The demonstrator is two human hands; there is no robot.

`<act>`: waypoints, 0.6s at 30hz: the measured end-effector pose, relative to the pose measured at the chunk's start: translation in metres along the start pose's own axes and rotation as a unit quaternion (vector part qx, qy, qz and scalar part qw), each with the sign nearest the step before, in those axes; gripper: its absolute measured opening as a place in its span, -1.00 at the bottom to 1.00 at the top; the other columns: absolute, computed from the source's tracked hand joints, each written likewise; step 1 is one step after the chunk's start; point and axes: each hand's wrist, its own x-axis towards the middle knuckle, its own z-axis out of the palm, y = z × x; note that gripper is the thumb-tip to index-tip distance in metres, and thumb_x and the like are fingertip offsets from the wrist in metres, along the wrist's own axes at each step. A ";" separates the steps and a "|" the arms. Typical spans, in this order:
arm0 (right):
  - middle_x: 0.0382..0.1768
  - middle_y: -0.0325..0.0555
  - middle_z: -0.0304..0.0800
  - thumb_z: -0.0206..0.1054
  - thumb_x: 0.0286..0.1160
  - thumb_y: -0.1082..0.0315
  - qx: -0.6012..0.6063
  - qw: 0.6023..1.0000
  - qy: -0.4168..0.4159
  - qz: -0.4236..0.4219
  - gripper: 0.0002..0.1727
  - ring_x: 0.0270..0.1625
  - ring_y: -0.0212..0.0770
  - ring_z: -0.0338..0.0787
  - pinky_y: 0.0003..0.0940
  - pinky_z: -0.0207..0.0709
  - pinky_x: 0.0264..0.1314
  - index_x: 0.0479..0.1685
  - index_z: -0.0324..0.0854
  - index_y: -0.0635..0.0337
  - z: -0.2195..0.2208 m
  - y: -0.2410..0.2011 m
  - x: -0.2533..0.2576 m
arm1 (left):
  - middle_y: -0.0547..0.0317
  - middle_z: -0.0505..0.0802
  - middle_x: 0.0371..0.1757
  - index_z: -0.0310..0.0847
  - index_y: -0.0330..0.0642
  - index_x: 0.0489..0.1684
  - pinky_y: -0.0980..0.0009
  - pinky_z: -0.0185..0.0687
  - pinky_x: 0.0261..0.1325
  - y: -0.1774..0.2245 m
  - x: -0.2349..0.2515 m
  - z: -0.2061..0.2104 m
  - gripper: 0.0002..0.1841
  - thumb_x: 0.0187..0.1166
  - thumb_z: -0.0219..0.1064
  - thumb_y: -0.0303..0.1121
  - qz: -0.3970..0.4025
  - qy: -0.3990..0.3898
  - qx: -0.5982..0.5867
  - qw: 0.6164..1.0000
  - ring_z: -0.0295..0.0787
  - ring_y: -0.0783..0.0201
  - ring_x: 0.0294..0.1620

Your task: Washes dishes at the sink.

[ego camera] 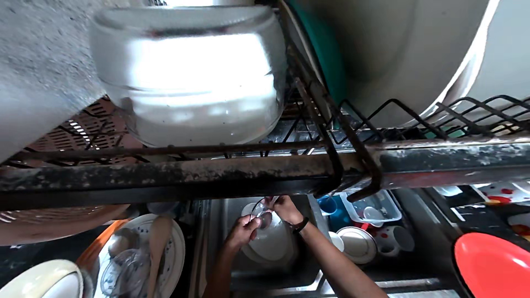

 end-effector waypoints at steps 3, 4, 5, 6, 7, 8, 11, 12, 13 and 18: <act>-0.50 -0.33 0.73 0.46 0.41 0.57 0.037 0.999 -0.017 0.033 -0.90 -0.53 -0.52 0.65 -0.58 0.61 -0.38 -0.21 0.64 0.28 -0.003 -0.003 0.000 | 0.40 0.59 -0.66 0.64 -0.29 -0.12 0.66 0.34 -0.61 -0.003 -0.001 -0.001 -0.79 0.80 0.13 -0.37 0.009 -0.004 -0.011 1.000 0.41 0.59 -0.72; -0.51 -0.34 0.71 0.45 0.42 0.57 0.046 0.998 -0.025 0.039 -0.90 -0.54 -0.52 0.63 -0.58 0.61 -0.39 -0.22 0.64 0.27 -0.004 -0.003 -0.001 | 0.40 0.60 -0.65 0.65 -0.30 -0.11 0.66 0.35 -0.60 -0.004 -0.001 0.000 -0.79 0.80 0.13 -0.38 0.017 -0.004 -0.013 1.000 0.42 0.59 -0.72; -0.53 -0.35 0.69 0.45 0.43 0.57 0.055 0.997 -0.032 0.046 -0.91 -0.56 -0.52 0.62 -0.59 0.60 -0.40 -0.24 0.63 0.26 -0.005 -0.004 -0.001 | 0.40 0.60 -0.64 0.65 -0.31 -0.09 0.67 0.36 -0.59 -0.005 -0.002 0.000 -0.79 0.80 0.12 -0.38 0.025 -0.003 -0.015 1.000 0.43 0.60 -0.71; -0.56 -0.36 0.69 0.44 0.45 0.55 0.065 0.996 -0.036 0.053 -0.90 -0.60 -0.52 0.60 -0.59 0.60 -0.43 -0.28 0.62 0.23 -0.005 -0.006 -0.002 | 0.41 0.61 -0.65 0.65 -0.31 -0.11 0.68 0.36 -0.60 -0.006 -0.002 0.001 -0.79 0.79 0.12 -0.39 0.035 0.003 -0.018 0.999 0.43 0.61 -0.71; -0.58 -0.36 0.68 0.44 0.46 0.55 0.076 0.995 -0.039 0.059 -0.89 -0.62 -0.52 0.59 -0.60 0.60 -0.46 -0.31 0.62 0.21 -0.005 -0.007 -0.002 | 0.41 0.61 -0.65 0.65 -0.30 -0.13 0.68 0.35 -0.60 -0.007 -0.003 0.002 -0.79 0.79 0.13 -0.39 0.040 0.009 -0.022 0.999 0.43 0.61 -0.72; -0.59 -0.37 0.68 0.43 0.47 0.55 0.084 0.994 -0.042 0.063 -0.88 -0.63 -0.52 0.58 -0.60 0.59 -0.46 -0.33 0.62 0.20 -0.004 -0.008 -0.003 | 0.40 0.62 -0.65 0.66 -0.30 -0.12 0.68 0.35 -0.60 -0.008 -0.003 0.003 -0.79 0.79 0.13 -0.38 0.044 0.012 -0.026 0.999 0.43 0.60 -0.72; -0.62 -0.39 0.67 0.42 0.47 0.58 0.095 0.993 -0.034 0.064 -0.84 -0.64 -0.53 0.57 -0.60 0.58 -0.46 -0.40 0.60 0.16 -0.002 -0.012 -0.004 | 0.41 0.61 -0.66 0.66 -0.30 -0.11 0.67 0.35 -0.61 -0.007 -0.004 0.004 -0.79 0.78 0.13 -0.39 0.048 0.018 -0.044 0.998 0.43 0.60 -0.72; -0.62 -0.38 0.67 0.42 0.46 0.59 0.096 0.993 -0.022 0.062 -0.83 -0.64 -0.52 0.57 -0.60 0.57 -0.47 -0.41 0.60 0.17 -0.001 -0.012 -0.004 | 0.40 0.60 -0.66 0.65 -0.31 -0.11 0.67 0.35 -0.62 -0.005 -0.004 0.005 -0.79 0.79 0.13 -0.39 0.045 0.019 -0.047 0.998 0.42 0.60 -0.73; -0.62 -0.37 0.67 0.42 0.45 0.59 0.093 0.994 -0.010 0.060 -0.83 -0.64 -0.52 0.57 -0.60 0.57 -0.47 -0.42 0.61 0.18 0.000 -0.012 -0.004 | 0.40 0.60 -0.66 0.65 -0.31 -0.11 0.68 0.35 -0.62 -0.004 -0.004 0.005 -0.79 0.79 0.13 -0.39 0.043 0.020 -0.045 0.998 0.42 0.60 -0.73; -0.58 -0.39 0.67 0.39 0.46 0.58 0.086 0.996 -0.024 0.027 -0.89 -0.56 -0.54 0.58 -0.59 0.56 -0.38 -0.33 0.62 0.19 0.001 -0.005 0.000 | 0.39 0.60 -0.65 0.64 -0.31 -0.12 0.67 0.36 -0.61 -0.004 -0.002 0.004 -0.80 0.79 0.12 -0.40 0.043 0.020 -0.049 0.998 0.43 0.59 -0.72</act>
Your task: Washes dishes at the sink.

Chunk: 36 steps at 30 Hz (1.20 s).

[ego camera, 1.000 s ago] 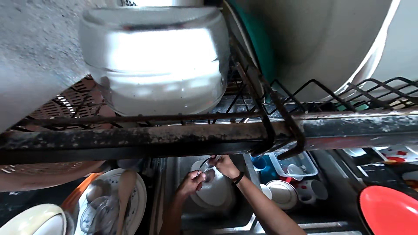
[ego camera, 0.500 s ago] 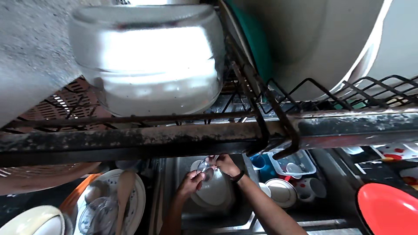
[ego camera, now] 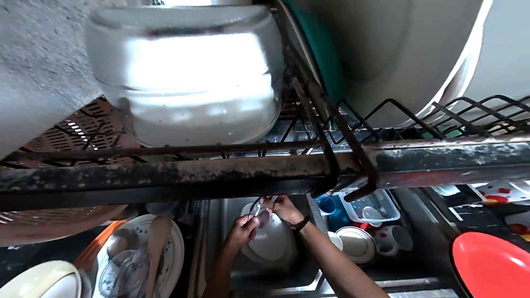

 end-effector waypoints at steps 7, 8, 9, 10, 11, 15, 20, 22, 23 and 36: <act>-0.58 -0.39 0.65 0.38 0.43 0.62 -0.001 1.000 0.003 0.027 -0.85 -0.56 -0.53 0.59 -0.59 0.57 -0.37 -0.30 0.57 0.17 -0.001 -0.003 -0.005 | 0.41 0.62 -0.64 0.64 -0.29 -0.10 0.66 0.39 -0.58 -0.007 0.000 -0.003 -0.79 0.79 0.13 -0.36 -0.001 -0.025 0.002 1.000 0.45 0.59 -0.70; -0.58 -0.39 0.66 0.37 0.42 0.64 0.004 1.000 0.007 0.030 -0.84 -0.55 -0.53 0.60 -0.59 0.58 -0.36 -0.30 0.56 0.17 -0.001 -0.003 -0.006 | 0.40 0.62 -0.63 0.65 -0.30 -0.08 0.66 0.39 -0.57 -0.006 0.000 -0.003 -0.78 0.79 0.13 -0.36 -0.002 -0.027 0.006 1.000 0.45 0.59 -0.69; -0.56 -0.38 0.67 0.37 0.42 0.64 0.009 0.999 0.006 0.032 -0.84 -0.54 -0.52 0.61 -0.58 0.58 -0.36 -0.28 0.56 0.18 -0.001 -0.003 -0.006 | 0.41 0.62 -0.63 0.64 -0.29 -0.09 0.66 0.38 -0.57 -0.006 0.000 -0.003 -0.78 0.79 0.12 -0.36 -0.003 -0.028 0.007 1.000 0.44 0.59 -0.69; -0.54 -0.37 0.67 0.35 0.44 0.64 0.013 0.999 0.000 0.036 -0.86 -0.53 -0.52 0.61 -0.58 0.59 -0.35 -0.22 0.57 0.21 -0.001 -0.003 -0.006 | 0.41 0.61 -0.63 0.64 -0.29 -0.09 0.66 0.39 -0.57 -0.006 -0.001 -0.003 -0.78 0.79 0.12 -0.36 -0.003 -0.030 0.006 1.000 0.45 0.59 -0.69; -0.52 -0.35 0.67 0.34 0.46 0.64 0.017 0.999 -0.007 0.043 -0.87 -0.52 -0.51 0.61 -0.58 0.58 -0.36 -0.17 0.59 0.23 -0.001 -0.004 -0.006 | 0.41 0.61 -0.64 0.64 -0.29 -0.10 0.66 0.40 -0.57 -0.006 0.000 -0.003 -0.78 0.79 0.12 -0.36 -0.003 -0.029 0.003 1.000 0.45 0.59 -0.70; -0.55 -0.37 0.66 0.31 0.48 0.65 0.030 0.997 -0.015 0.065 -0.85 -0.55 -0.53 0.59 -0.61 0.57 -0.39 -0.24 0.57 0.18 -0.001 -0.008 -0.008 | 0.41 0.62 -0.63 0.65 -0.29 -0.09 0.66 0.41 -0.56 -0.008 0.000 -0.003 -0.78 0.79 0.12 -0.35 -0.004 -0.029 -0.002 1.000 0.46 0.59 -0.69; -0.57 -0.33 0.67 0.36 0.43 0.66 0.037 0.997 0.006 0.072 -0.83 -0.57 -0.48 0.62 -0.56 0.62 -0.39 -0.31 0.56 0.19 -0.001 -0.006 -0.007 | 0.41 0.63 -0.65 0.65 -0.26 -0.11 0.67 0.41 -0.58 -0.013 0.000 -0.001 -0.79 0.79 0.12 -0.36 -0.007 -0.014 -0.029 0.999 0.46 0.59 -0.70; -0.59 -0.31 0.67 0.40 0.42 0.65 0.032 0.997 0.031 0.065 -0.85 -0.60 -0.48 0.60 -0.57 0.58 -0.45 -0.30 0.57 0.22 0.001 -0.001 -0.006 | 0.40 0.63 -0.65 0.65 -0.26 -0.10 0.66 0.41 -0.60 -0.014 0.001 0.001 -0.79 0.78 0.13 -0.35 -0.015 -0.007 -0.036 0.999 0.46 0.58 -0.72; -0.55 -0.30 0.68 0.41 0.41 0.64 0.024 0.998 0.037 0.051 -0.86 -0.57 -0.49 0.60 -0.57 0.58 -0.43 -0.22 0.59 0.25 0.002 0.003 -0.005 | 0.40 0.62 -0.66 0.65 -0.26 -0.10 0.66 0.39 -0.60 -0.014 0.001 0.002 -0.79 0.79 0.13 -0.35 -0.016 -0.006 -0.038 0.999 0.44 0.58 -0.72; -0.57 -0.14 0.70 -0.01 0.89 0.15 -0.168 0.980 0.068 0.084 -0.53 -0.57 -0.33 0.68 -0.36 0.63 -0.38 -0.13 0.68 0.38 0.016 0.016 -0.006 | 0.21 0.64 -0.52 0.63 -0.37 0.06 0.52 0.46 -0.50 0.003 0.014 0.027 -0.68 0.85 0.13 -0.24 -0.078 0.140 0.033 0.987 0.47 0.45 -0.63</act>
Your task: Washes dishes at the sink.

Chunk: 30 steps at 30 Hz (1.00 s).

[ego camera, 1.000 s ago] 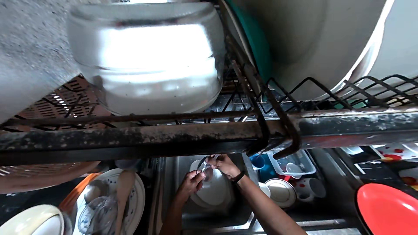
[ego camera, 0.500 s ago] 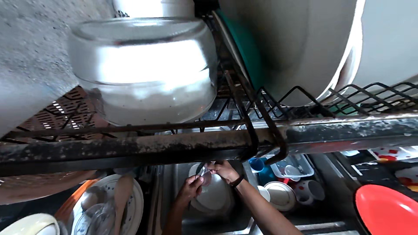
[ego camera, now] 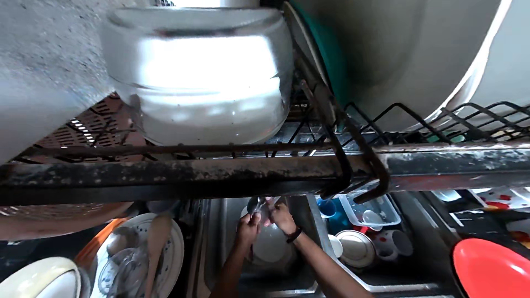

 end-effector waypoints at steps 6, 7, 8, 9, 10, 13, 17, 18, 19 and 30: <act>-0.22 0.11 0.80 0.35 0.53 0.45 -0.047 0.994 0.039 -0.092 -0.73 -0.22 -0.16 0.79 -0.17 0.70 -0.02 0.08 0.68 0.48 -0.005 0.027 -0.002 | -0.26 0.80 0.18 0.46 -0.44 0.49 0.13 0.71 0.29 0.025 0.004 0.014 -0.61 0.77 0.16 -0.43 -0.004 -0.091 0.145 0.985 0.84 0.04 0.07; -0.20 0.21 0.82 0.31 0.59 0.42 -0.084 0.990 0.067 -0.087 -0.73 -0.18 -0.05 0.81 -0.05 0.69 0.05 0.04 0.70 0.51 -0.011 0.025 -0.004 | -0.18 0.80 0.13 0.44 -0.42 0.50 0.24 0.72 0.14 0.028 -0.002 0.018 -0.62 0.84 0.07 -0.39 -0.011 -0.121 0.129 0.984 0.81 0.16 -0.06; -0.23 0.23 0.80 0.23 0.72 0.35 -0.096 0.989 0.091 -0.070 -0.69 -0.21 -0.01 0.80 0.00 0.67 0.03 0.00 0.71 0.52 -0.014 0.023 -0.005 | -0.08 0.77 0.03 0.44 -0.41 0.46 0.35 0.65 -0.06 0.028 -0.008 0.022 -0.63 0.90 -0.03 -0.34 -0.015 -0.143 0.108 0.984 0.70 0.29 -0.22; -0.30 0.22 0.79 0.16 0.79 0.26 -0.091 0.987 0.118 -0.052 -0.60 -0.28 -0.01 0.79 0.02 0.67 -0.05 -0.05 0.72 0.52 -0.015 0.023 -0.005 | -0.05 0.74 -0.05 0.46 -0.42 0.41 0.37 0.61 -0.14 0.026 -0.011 0.025 -0.62 0.92 -0.09 -0.32 -0.012 -0.156 0.095 0.983 0.64 0.31 -0.29; -0.38 0.15 0.75 0.11 0.84 0.19 -0.075 0.987 0.136 -0.041 -0.54 -0.39 -0.10 0.75 -0.07 0.68 -0.19 -0.08 0.70 0.50 -0.015 0.025 -0.004 | -0.11 0.74 -0.06 0.48 -0.45 0.38 0.30 0.62 -0.10 0.022 -0.012 0.025 -0.61 0.92 -0.10 -0.32 0.002 -0.163 0.099 0.982 0.65 0.24 -0.28; -0.27 -0.02 0.69 0.00 0.89 0.18 0.071 0.993 0.090 -0.015 -0.55 -0.39 -0.31 0.67 -0.30 0.64 -0.28 0.26 0.53 0.47 -0.014 0.037 0.001 | -0.39 0.76 0.09 0.54 -0.57 0.29 0.01 0.60 0.23 0.009 -0.011 0.018 -0.65 0.85 0.01 -0.41 0.052 -0.190 0.136 0.971 0.73 -0.10 0.03; -0.15 -0.16 0.86 0.06 0.78 0.40 0.243 0.968 -0.058 0.001 -0.68 -0.25 -0.33 0.87 -0.38 0.81 -0.23 0.40 0.46 0.26 -0.019 0.043 0.003 | -0.40 0.77 0.12 0.55 -0.54 0.32 -0.04 0.61 0.12 0.001 -0.013 0.007 -0.60 0.89 -0.03 -0.34 0.080 -0.238 0.180 0.951 0.75 -0.13 -0.01; -0.22 -0.20 0.84 0.11 0.74 0.42 0.230 0.971 -0.065 0.005 -0.71 -0.30 -0.37 0.84 -0.41 0.78 -0.28 0.33 0.49 0.24 -0.020 0.039 0.002 | -0.37 0.78 0.11 0.56 -0.52 0.32 -0.01 0.62 0.07 0.000 -0.014 0.002 -0.58 0.91 -0.08 -0.32 0.077 -0.246 0.190 0.947 0.74 -0.09 -0.06; -0.27 -0.20 0.82 0.15 0.71 0.42 0.216 0.974 -0.074 0.012 -0.75 -0.36 -0.38 0.82 -0.42 0.76 -0.34 0.26 0.51 0.24 -0.020 0.035 0.000 | -0.35 0.79 0.11 0.57 -0.51 0.32 0.00 0.61 0.07 0.001 -0.016 -0.005 -0.56 0.92 -0.10 -0.30 0.070 -0.256 0.204 0.942 0.73 -0.08 -0.07; -0.45 -0.26 0.76 0.13 0.72 0.53 0.201 0.978 -0.046 0.017 -0.86 -0.52 -0.38 0.78 -0.41 0.80 -0.35 0.08 0.55 0.30 -0.015 0.022 0.006 | -0.36 0.75 0.29 0.58 -0.38 0.41 -0.22 0.48 0.47 0.036 -0.174 -0.158 -0.58 0.87 0.03 -0.23 -0.023 0.024 0.385 0.922 0.67 -0.28 0.39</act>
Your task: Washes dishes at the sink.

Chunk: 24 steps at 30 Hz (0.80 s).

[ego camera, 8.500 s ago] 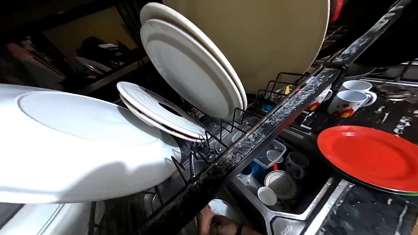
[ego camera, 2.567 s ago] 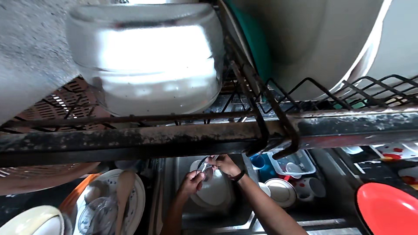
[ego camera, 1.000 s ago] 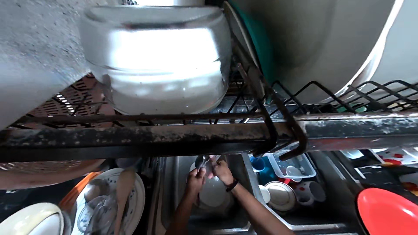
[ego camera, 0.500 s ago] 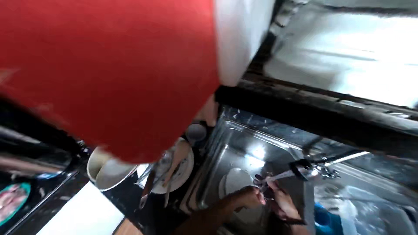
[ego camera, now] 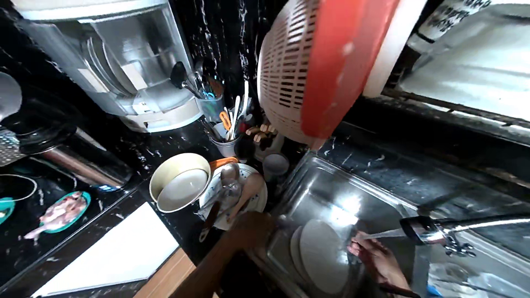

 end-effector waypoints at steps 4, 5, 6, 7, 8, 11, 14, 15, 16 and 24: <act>-0.36 -0.21 0.75 0.18 0.61 0.64 -0.073 0.997 -0.028 -0.020 -0.77 -0.47 -0.43 0.76 -0.51 0.74 -0.37 0.17 0.54 0.38 0.015 0.007 0.001 | -0.37 0.76 0.28 0.56 -0.31 0.43 -0.26 0.48 0.43 -0.023 -0.046 -0.059 -0.57 0.83 0.08 -0.18 -0.203 0.148 0.046 0.967 0.66 -0.32 0.40; -0.37 -0.20 0.75 0.17 0.55 0.68 -0.076 0.996 -0.030 -0.036 -0.77 -0.50 -0.44 0.74 -0.52 0.72 -0.41 0.12 0.54 0.39 0.019 0.010 0.002 | -0.38 0.76 0.25 0.58 -0.31 0.40 -0.30 0.49 0.39 -0.032 -0.051 -0.069 -0.59 0.82 0.10 -0.20 -0.241 0.189 0.050 0.951 0.68 -0.34 0.37; -0.36 -0.19 0.75 0.17 0.54 0.70 -0.081 0.995 -0.030 -0.043 -0.77 -0.51 -0.43 0.73 -0.52 0.72 -0.42 0.10 0.54 0.40 0.021 0.012 0.003 | -0.39 0.77 0.25 0.61 -0.31 0.37 -0.32 0.50 0.37 -0.042 -0.054 -0.077 -0.60 0.80 0.13 -0.21 -0.272 0.223 0.055 0.934 0.68 -0.36 0.35; -0.35 -0.16 0.74 0.18 0.54 0.70 -0.085 0.995 -0.025 -0.044 -0.78 -0.52 -0.42 0.73 -0.51 0.72 -0.42 0.09 0.55 0.41 0.024 0.012 0.004 | -0.39 0.77 0.25 0.62 -0.32 0.34 -0.35 0.50 0.34 -0.054 -0.054 -0.085 -0.63 0.78 0.15 -0.25 -0.300 0.247 0.060 0.919 0.68 -0.38 0.35; -0.34 -0.15 0.72 0.19 0.58 0.68 -0.092 0.995 -0.021 -0.042 -0.79 -0.52 -0.42 0.71 -0.51 0.71 -0.42 0.10 0.55 0.41 0.026 0.010 0.004 | -0.39 0.76 0.27 0.62 -0.33 0.32 -0.37 0.50 0.32 -0.066 -0.052 -0.091 -0.65 0.75 0.17 -0.30 -0.331 0.257 0.064 0.906 0.68 -0.39 0.35; -0.43 -0.21 0.74 0.18 0.71 0.52 -0.103 0.993 -0.007 -0.053 -0.86 -0.53 -0.44 0.73 -0.53 0.71 -0.40 0.05 0.58 0.39 0.028 0.006 0.003 | -0.43 0.71 0.35 0.58 -0.40 0.34 -0.41 0.49 0.31 -0.109 -0.033 -0.097 -0.62 0.67 0.25 -0.35 -0.399 0.221 0.074 0.887 0.62 -0.42 0.41; -0.46 -0.24 0.72 0.04 0.85 0.37 -0.104 0.993 0.004 -0.055 -0.73 -0.51 -0.46 0.71 -0.53 0.69 -0.38 0.02 0.59 0.39 0.031 -0.002 -0.001 | -0.46 0.68 0.40 0.59 -0.44 0.37 -0.41 0.40 0.42 -0.136 -0.019 -0.085 -0.54 0.63 0.36 -0.28 -0.399 0.196 0.085 0.892 0.56 -0.42 0.49; -0.44 -0.23 0.71 0.02 0.86 0.37 -0.101 0.993 0.004 -0.052 -0.72 -0.51 -0.46 0.71 -0.52 0.69 -0.38 0.04 0.58 0.40 0.031 -0.005 -0.002 | -0.49 0.69 0.38 0.60 -0.46 0.34 -0.42 0.41 0.42 -0.142 -0.015 -0.081 -0.54 0.62 0.38 -0.27 -0.393 0.204 0.091 0.892 0.57 -0.44 0.48; -0.44 -0.22 0.71 0.02 0.85 0.38 -0.096 0.994 0.003 -0.046 -0.73 -0.52 -0.45 0.70 -0.51 0.69 -0.40 0.04 0.57 0.40 0.030 -0.006 -0.003 | -0.51 0.69 0.36 0.61 -0.47 0.31 -0.43 0.42 0.40 -0.148 -0.012 -0.077 -0.53 0.60 0.40 -0.25 -0.392 0.214 0.097 0.889 0.57 -0.46 0.46; -0.59 -0.27 0.56 -0.12 0.93 0.21 0.075 0.996 0.009 0.046 -0.61 -0.63 -0.39 0.60 -0.49 0.62 -0.53 -0.20 0.49 0.24 0.028 -0.013 -0.006 | -0.52 0.79 0.06 0.70 -0.49 0.17 -0.39 0.55 0.20 -0.021 -0.006 -0.058 -0.67 0.71 0.23 -0.35 -0.052 0.268 0.061 0.960 0.74 -0.45 0.14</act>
